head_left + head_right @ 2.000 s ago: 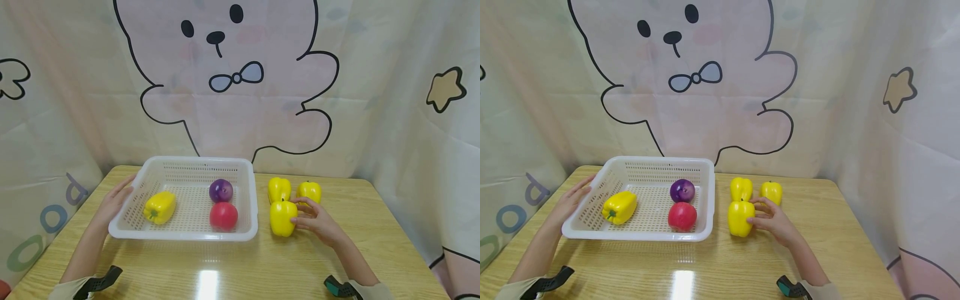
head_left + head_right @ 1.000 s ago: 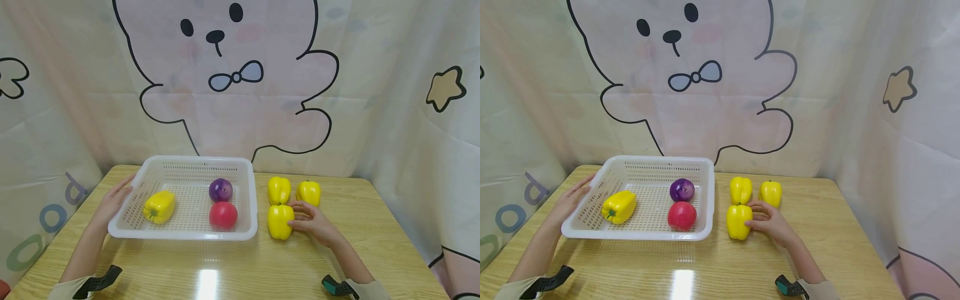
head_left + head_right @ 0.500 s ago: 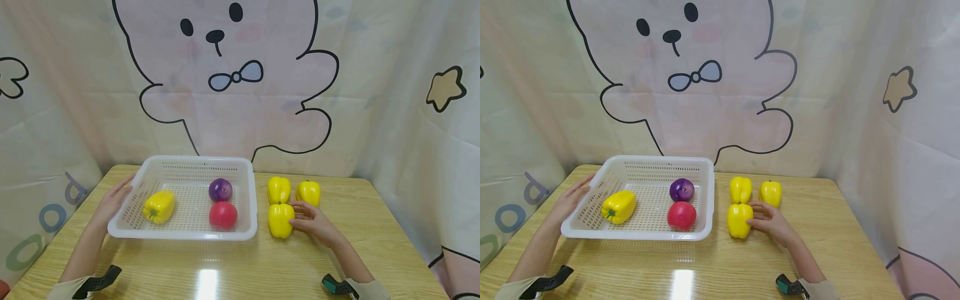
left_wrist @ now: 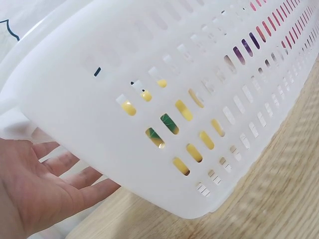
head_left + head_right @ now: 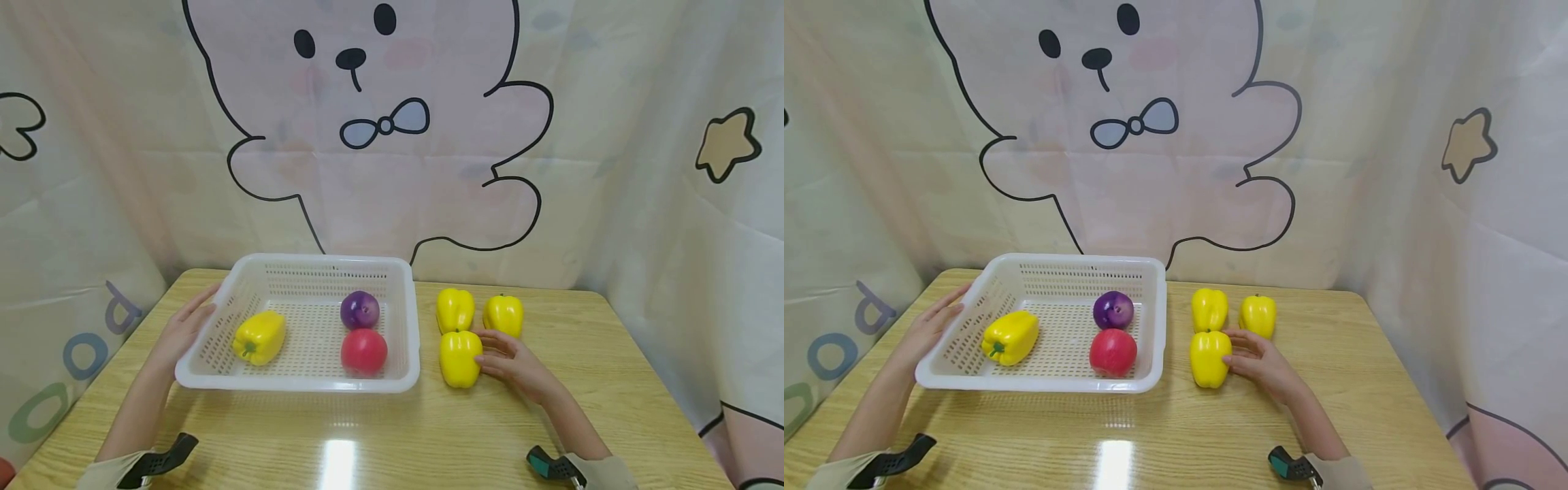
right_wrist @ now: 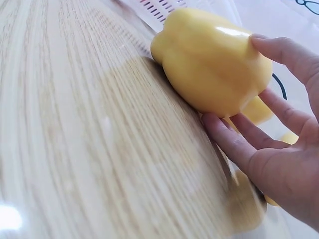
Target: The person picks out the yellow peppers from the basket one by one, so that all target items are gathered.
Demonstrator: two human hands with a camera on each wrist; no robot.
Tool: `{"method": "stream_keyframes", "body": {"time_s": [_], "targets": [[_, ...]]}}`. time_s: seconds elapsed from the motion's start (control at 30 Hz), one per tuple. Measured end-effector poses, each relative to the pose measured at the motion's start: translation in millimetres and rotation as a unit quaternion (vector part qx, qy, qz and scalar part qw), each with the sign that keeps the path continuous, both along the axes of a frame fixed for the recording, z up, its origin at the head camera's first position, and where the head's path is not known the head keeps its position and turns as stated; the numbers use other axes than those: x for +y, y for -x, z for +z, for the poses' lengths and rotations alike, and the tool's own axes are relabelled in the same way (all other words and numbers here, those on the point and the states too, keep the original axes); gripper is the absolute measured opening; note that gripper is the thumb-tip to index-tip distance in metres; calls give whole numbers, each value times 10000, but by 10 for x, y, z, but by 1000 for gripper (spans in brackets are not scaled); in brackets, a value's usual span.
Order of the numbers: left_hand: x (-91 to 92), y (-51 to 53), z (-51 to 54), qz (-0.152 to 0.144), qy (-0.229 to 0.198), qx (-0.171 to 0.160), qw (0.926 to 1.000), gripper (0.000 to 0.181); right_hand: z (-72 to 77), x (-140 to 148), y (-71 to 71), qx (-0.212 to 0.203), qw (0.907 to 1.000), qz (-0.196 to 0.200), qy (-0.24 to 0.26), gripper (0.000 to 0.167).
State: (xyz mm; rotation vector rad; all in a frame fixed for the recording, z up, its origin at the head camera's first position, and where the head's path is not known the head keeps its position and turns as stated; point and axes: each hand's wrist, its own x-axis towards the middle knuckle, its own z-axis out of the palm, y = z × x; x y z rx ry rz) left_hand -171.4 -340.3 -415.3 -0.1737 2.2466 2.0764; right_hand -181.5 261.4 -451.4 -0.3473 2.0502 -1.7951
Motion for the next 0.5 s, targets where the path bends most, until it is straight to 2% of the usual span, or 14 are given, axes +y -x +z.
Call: {"method": "stream_keyframes", "body": {"time_s": [0.23, 0.5], "targets": [[-1, 1, -1, 37, 109, -5, 9999, 64, -5, 7, 11, 16, 10000, -3, -8, 66], [1, -9, -4, 15, -10, 122, 9999, 62, -2, 7, 11, -37, 10000, -57, 23, 65]]}}
